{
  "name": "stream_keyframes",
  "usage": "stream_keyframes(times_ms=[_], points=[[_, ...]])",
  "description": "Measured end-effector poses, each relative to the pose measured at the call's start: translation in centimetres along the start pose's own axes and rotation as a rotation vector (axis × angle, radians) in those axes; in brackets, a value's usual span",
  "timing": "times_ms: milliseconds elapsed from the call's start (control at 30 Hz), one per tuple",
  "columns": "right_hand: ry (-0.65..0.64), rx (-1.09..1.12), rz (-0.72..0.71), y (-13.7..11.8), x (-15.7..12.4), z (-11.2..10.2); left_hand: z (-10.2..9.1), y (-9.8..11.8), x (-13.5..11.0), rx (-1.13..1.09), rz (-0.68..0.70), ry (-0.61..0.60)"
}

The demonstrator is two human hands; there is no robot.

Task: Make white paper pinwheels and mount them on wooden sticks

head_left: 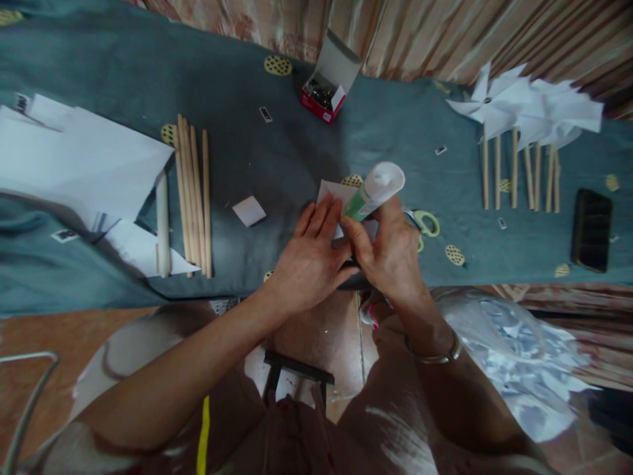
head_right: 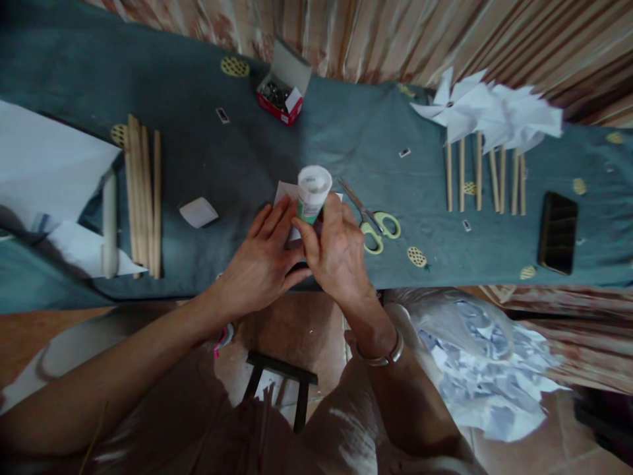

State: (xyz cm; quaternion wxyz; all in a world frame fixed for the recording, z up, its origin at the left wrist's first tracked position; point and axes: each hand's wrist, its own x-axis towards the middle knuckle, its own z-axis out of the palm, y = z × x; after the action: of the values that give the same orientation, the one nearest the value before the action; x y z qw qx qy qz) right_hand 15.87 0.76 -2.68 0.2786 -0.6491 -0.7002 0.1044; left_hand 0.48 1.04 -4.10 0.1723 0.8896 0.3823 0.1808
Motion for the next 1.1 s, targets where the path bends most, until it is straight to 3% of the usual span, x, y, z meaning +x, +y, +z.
stream_keyframes(times_ms=[333,1100], points=[[0.023,-0.045,-0.039,0.39,-0.43,-0.01,-0.08,-0.06,-0.01,0.004,0.006,-0.007],[-0.014,-0.039,0.038,0.73,-0.44,-0.74,-0.33,0.04,0.05,-0.006,-0.003,-0.029]])
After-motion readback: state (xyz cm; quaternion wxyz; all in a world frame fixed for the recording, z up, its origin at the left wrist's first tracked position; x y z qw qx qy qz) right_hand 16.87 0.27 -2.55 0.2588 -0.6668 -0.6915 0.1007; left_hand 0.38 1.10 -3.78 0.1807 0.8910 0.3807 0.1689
